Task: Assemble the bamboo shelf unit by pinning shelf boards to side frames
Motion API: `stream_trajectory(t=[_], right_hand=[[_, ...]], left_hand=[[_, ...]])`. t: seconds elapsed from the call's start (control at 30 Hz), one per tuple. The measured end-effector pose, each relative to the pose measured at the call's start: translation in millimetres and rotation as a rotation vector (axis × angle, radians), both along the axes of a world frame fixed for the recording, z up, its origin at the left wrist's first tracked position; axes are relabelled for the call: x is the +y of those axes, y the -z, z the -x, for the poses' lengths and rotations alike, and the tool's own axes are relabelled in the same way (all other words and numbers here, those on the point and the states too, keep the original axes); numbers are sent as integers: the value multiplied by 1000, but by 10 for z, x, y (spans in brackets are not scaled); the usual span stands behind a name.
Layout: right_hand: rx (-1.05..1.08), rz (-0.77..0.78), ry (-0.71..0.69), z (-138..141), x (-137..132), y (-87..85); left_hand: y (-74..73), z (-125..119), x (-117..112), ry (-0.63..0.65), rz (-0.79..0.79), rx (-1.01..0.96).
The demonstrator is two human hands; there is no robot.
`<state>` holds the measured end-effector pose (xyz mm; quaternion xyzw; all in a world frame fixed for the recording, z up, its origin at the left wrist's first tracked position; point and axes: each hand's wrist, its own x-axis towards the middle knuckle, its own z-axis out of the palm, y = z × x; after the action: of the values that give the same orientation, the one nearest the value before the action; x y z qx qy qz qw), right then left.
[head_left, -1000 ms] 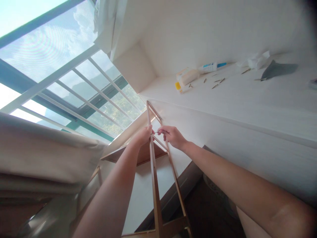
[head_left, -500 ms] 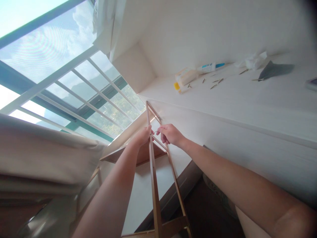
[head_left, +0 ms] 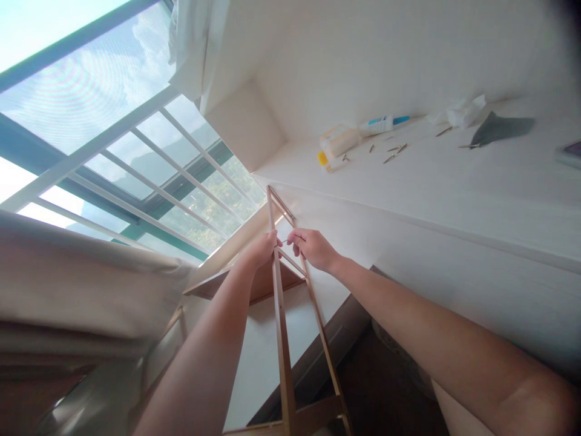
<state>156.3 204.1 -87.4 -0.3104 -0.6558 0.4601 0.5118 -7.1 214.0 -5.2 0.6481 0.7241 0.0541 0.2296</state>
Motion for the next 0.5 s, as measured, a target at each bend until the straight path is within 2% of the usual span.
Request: stream_trajectory(t=[0.5], right_hand=[[34,-130,-30,-12,-11,79]], left_hand=[[-54,-76,-39,20,-19,-5]])
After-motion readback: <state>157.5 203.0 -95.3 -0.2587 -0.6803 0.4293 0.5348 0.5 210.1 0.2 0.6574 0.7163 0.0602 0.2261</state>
